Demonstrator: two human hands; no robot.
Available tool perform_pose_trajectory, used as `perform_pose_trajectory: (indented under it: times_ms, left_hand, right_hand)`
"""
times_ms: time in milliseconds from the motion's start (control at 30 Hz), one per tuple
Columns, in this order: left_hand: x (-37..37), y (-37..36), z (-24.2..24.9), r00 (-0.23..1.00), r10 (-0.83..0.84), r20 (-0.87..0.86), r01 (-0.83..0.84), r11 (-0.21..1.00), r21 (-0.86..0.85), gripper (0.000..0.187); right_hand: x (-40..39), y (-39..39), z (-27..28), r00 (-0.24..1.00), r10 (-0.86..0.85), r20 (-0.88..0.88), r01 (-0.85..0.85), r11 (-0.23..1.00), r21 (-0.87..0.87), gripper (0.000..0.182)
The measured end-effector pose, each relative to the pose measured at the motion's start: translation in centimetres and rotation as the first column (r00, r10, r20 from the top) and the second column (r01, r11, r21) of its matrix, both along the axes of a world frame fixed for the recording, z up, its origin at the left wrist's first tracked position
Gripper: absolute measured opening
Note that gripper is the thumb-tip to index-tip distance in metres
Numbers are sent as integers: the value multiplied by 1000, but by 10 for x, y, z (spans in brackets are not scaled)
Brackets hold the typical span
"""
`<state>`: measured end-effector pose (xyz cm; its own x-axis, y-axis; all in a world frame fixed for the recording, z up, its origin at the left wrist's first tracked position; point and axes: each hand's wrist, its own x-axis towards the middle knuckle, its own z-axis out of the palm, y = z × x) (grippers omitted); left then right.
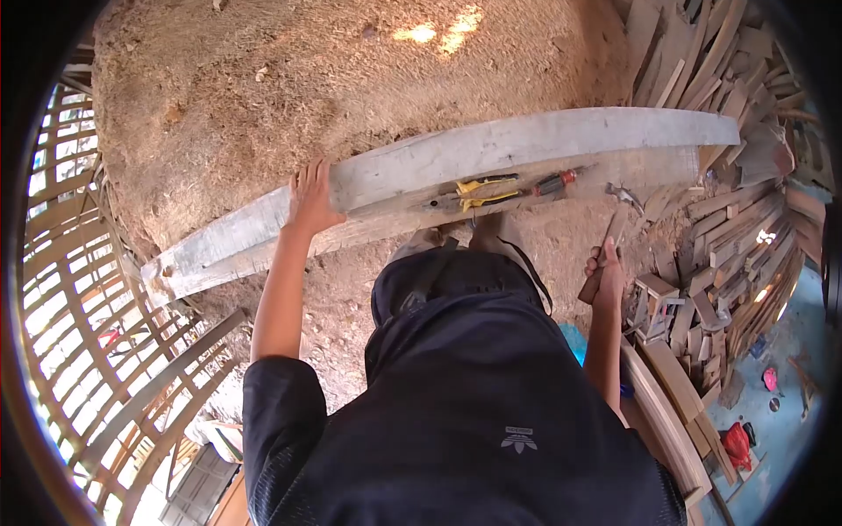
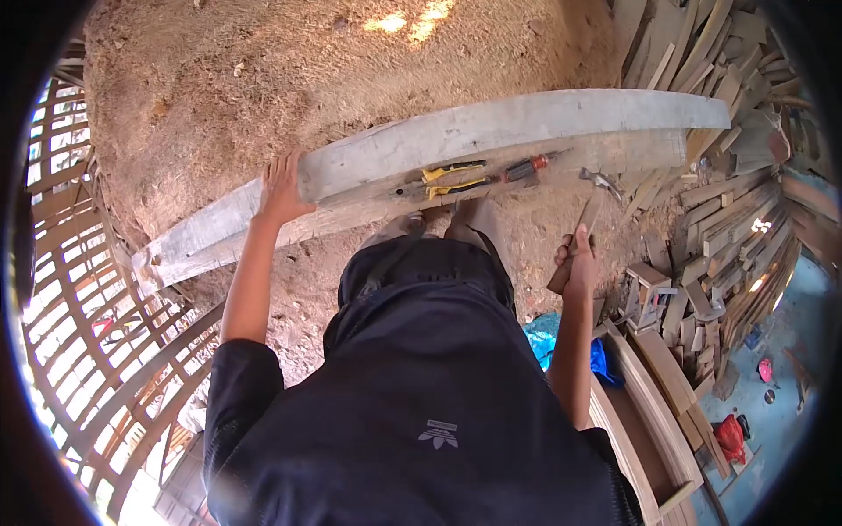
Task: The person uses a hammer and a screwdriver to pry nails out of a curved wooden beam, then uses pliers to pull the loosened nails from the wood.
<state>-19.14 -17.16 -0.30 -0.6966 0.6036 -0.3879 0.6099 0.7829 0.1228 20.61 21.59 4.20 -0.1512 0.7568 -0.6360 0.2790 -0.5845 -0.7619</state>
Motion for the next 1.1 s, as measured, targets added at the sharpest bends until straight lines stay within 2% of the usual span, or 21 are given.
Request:
perform_pose_trajectory:
  times_ms: [67, 200, 433, 633, 667, 733, 800, 900, 967, 1100]
  left_hand:
    - [-1, 0, 4, 1000, -4, 26, 4, 1000, 12, 115]
    - [-2, 0, 4, 999, 21, 47, -22, 1000, 18, 108]
    - [-8, -4, 0, 999, 30, 44, -31, 999, 23, 108]
    - [-28, -3, 1, 992, 7, 127, -8, 1000, 14, 108]
    - [-30, -5, -4, 995, 17, 101, -25, 997, 75, 106]
    - [-37, 0, -3, 997, 24, 73, -34, 990, 138, 104]
    - [-43, 3, 1, 988, 2, 155, -31, 982, 186, 104]
    - [-45, 13, 7, 997, 11, 72, -17, 996, 83, 106]
    - [-56, 13, 2, 996, -13, 88, 4, 995, 99, 107]
    - [-85, 11, -26, 997, -36, 71, 26, 990, 139, 111]
  right_hand:
    - [1, -14, 0, 998, 58, -30, -58, 998, 7, 27]
    - [2, -33, -4, 999, 45, 14, -45, 999, 3, 24]
    - [0, -52, 3, 997, 23, 80, -22, 1000, -11, 24]
    - [7, -67, 8, 994, 4, 105, -2, 1000, -16, 25]
    - [10, -68, 7, 994, -1, 107, 2, 1000, -15, 25]
    - [16, -70, 3, 993, 52, 110, -55, 998, 24, 25]
    - [19, -72, 5, 992, 76, 103, -79, 996, 31, 25]
    - [14, -78, 14, 990, 96, 104, -102, 994, 48, 23]
    - [12, -80, 14, 989, 90, 115, -98, 993, 60, 22]
    - [10, -81, 10, 969, 202, 143, -210, 977, 48, 22]
